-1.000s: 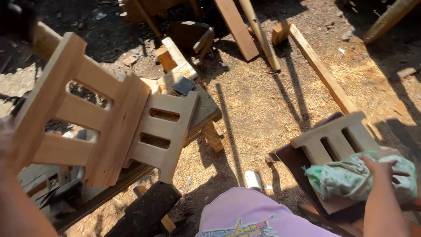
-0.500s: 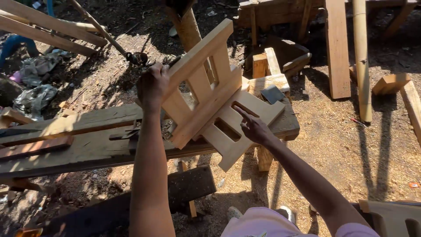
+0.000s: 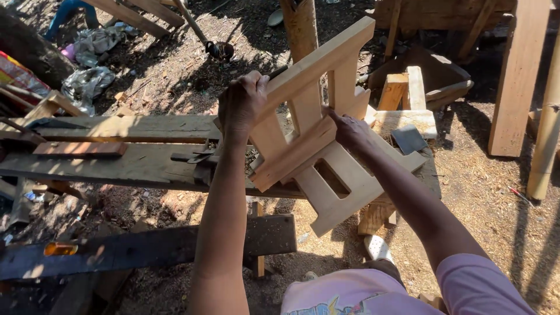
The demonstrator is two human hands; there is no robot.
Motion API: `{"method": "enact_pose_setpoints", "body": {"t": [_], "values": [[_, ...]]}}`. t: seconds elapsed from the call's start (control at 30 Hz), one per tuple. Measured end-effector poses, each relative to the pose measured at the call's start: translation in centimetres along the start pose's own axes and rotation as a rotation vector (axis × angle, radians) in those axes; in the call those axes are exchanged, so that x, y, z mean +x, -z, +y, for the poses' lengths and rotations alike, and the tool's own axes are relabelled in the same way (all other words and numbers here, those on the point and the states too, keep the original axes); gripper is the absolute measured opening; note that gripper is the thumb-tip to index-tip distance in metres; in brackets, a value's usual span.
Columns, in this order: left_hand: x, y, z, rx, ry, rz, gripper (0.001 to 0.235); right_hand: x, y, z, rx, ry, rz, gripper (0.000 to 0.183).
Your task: The person wipes a wooden chair back with a green cloth, then uses a sanding block to smooth the edges and surfaces of the chair back. The person repositions the chair back multiple times to sand different sides and corners.
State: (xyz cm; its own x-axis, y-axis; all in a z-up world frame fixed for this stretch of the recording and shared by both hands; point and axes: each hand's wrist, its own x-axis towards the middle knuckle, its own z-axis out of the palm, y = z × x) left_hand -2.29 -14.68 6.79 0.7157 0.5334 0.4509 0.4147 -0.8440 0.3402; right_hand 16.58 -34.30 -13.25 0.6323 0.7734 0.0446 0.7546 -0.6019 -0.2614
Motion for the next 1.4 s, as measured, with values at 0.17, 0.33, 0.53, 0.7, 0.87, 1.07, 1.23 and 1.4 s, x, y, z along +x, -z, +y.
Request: {"method": "enact_pose_setpoints", "body": {"t": [0.17, 0.33, 0.53, 0.7, 0.87, 1.07, 1.23, 1.4], "values": [[0.3, 0.1, 0.3, 0.011, 0.07, -0.035, 0.032, 2.2, -4.0, 1.5, 0.214, 0.097, -0.069, 0.086], [0.2, -0.2, 1.4, 0.081, 0.143, -0.059, 0.034, 1.5, -1.2, 2.4, 0.746, 0.062, -0.355, 0.089], [0.6, -0.1, 2.6, 0.084, 0.105, 0.023, 0.029, 3.1, -0.1, 5.5, 1.605, 0.099, -0.766, 0.086], [0.5, -0.8, 3.3, 0.028, 0.152, 0.025, 0.024, 2.5, 4.1, 8.1, -0.048, 0.385, -0.199, 0.083], [0.3, -1.3, 3.0, 0.022, 0.112, 0.063, 0.023, 4.4, 13.3, 10.7, 0.384, 0.485, 0.113, 0.036], [1.1, -2.0, 1.4, -0.033, 0.003, 0.101, 0.024, 10.4, 23.1, 5.9, 0.148, 0.886, 0.865, 0.026], [0.9, 0.9, -1.2, -0.293, 0.112, 0.512, 0.032, 14.6, 19.6, 3.9, 0.024, 0.707, 0.259, 0.052], [-6.7, 1.3, -3.7, -0.831, 0.406, 0.895, 0.041, 15.6, 18.2, 4.2, -0.005, 0.609, 0.272, 0.075]]}}
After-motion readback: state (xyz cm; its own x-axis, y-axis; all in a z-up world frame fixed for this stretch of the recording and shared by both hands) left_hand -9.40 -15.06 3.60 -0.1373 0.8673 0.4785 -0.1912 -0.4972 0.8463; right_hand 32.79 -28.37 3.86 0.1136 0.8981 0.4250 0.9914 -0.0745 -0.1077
